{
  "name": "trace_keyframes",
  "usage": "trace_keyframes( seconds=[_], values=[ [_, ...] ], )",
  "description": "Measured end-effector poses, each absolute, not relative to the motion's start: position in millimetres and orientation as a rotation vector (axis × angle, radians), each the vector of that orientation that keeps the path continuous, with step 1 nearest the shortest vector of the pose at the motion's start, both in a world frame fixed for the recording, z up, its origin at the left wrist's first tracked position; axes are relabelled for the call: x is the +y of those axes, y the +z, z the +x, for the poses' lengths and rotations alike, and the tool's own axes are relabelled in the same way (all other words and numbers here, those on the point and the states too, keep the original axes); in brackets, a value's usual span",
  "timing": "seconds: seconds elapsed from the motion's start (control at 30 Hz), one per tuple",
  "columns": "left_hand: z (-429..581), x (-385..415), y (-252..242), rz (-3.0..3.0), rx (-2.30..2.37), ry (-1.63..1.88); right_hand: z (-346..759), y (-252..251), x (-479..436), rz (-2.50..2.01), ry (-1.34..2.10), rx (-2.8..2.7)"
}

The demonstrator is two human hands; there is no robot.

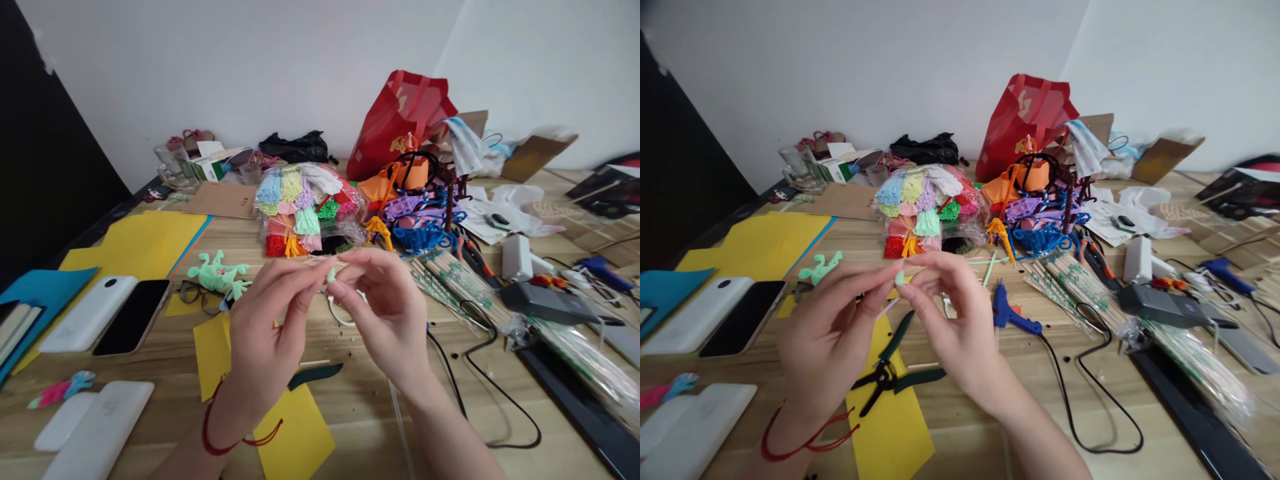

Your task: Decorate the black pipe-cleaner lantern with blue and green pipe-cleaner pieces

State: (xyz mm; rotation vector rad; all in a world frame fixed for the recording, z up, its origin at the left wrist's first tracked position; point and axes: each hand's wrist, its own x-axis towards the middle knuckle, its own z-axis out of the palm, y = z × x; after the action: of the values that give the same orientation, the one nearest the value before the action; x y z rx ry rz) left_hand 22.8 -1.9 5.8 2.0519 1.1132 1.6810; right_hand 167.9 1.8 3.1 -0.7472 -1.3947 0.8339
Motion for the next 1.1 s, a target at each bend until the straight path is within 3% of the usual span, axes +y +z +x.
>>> trace_keyframes(
  seconds=[0.27, 0.6, 0.87, 1.1],
  values=[
    [26, 2, 8, 1.718, 1.006, 1.691, 174, 7, 1, -0.791, 0.644, -1.622],
    [34, -1, 1, 1.760, 1.029, 1.883, 176, 8, -1, -0.804, 0.776, -1.514],
    [25, -3, 0, 2.240, 1.058, 1.926, 171, 8, 6, -0.738, 1.265, -1.214],
    [24, 1, 1, 2.222, 1.083, 1.874, 170, 5, 11, -0.665, 1.174, -1.147]
  ],
)
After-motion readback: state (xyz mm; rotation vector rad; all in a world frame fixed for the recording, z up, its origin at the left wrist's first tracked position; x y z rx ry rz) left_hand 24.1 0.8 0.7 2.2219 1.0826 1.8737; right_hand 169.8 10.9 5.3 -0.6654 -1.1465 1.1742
